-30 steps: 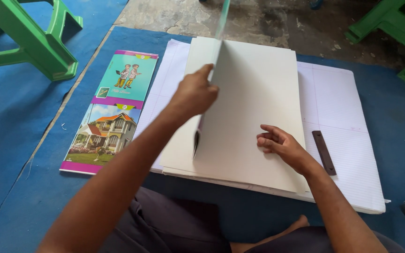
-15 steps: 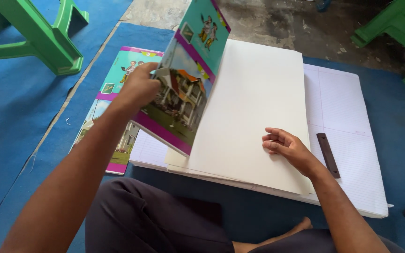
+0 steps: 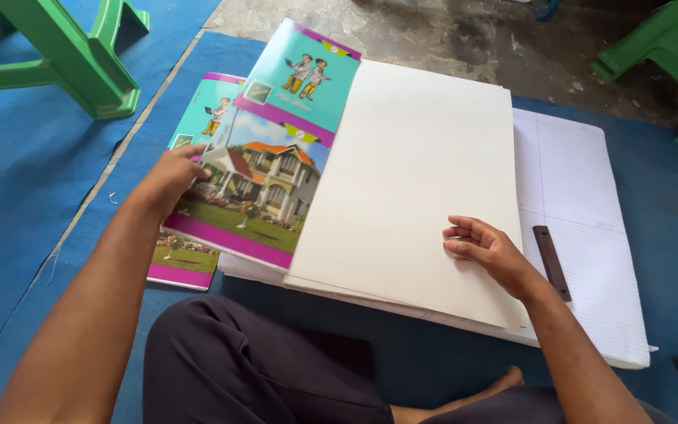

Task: The person sits on the floor and repeatedly folds a printed cover around a stack of blank paper, then uses a dark rectangular tool to press and smooth the spine. The person repeats this folding and pressing cycle multiple times.

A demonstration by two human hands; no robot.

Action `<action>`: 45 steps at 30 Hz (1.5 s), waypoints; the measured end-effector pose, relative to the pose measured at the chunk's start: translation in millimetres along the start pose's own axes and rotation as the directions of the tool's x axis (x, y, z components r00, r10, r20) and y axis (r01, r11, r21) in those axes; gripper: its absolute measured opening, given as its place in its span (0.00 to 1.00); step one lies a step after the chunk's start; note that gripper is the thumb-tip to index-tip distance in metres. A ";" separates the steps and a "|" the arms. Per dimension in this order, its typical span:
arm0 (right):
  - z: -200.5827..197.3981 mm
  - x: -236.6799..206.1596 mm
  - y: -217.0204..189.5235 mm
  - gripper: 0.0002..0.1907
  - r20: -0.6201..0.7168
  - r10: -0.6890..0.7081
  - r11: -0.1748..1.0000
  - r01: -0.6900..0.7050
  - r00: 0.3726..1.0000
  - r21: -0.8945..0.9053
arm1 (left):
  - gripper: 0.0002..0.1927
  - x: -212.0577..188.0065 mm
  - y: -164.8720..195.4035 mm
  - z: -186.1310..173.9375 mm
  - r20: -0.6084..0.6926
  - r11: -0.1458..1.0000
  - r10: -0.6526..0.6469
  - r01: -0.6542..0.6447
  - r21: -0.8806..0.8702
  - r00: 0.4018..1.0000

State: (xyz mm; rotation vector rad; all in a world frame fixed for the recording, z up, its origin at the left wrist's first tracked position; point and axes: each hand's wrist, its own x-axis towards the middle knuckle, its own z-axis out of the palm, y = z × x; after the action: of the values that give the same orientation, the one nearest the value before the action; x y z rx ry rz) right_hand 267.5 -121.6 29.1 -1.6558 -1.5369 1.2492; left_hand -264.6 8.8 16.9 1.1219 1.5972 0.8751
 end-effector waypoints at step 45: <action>-6.9 -0.7 18.8 0.20 -0.083 0.016 1.000 -0.014 0.996 0.024 | 0.25 -2.6 -100.1 -31.5 -0.305 0.967 0.168 -0.097 0.236 0.937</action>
State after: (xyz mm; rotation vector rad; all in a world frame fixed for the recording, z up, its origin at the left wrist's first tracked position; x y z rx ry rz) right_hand 282.1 -124.6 15.7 -1.6861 -1.4569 1.1859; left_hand -320.3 -26.5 -64.7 1.3029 1.9412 1.0333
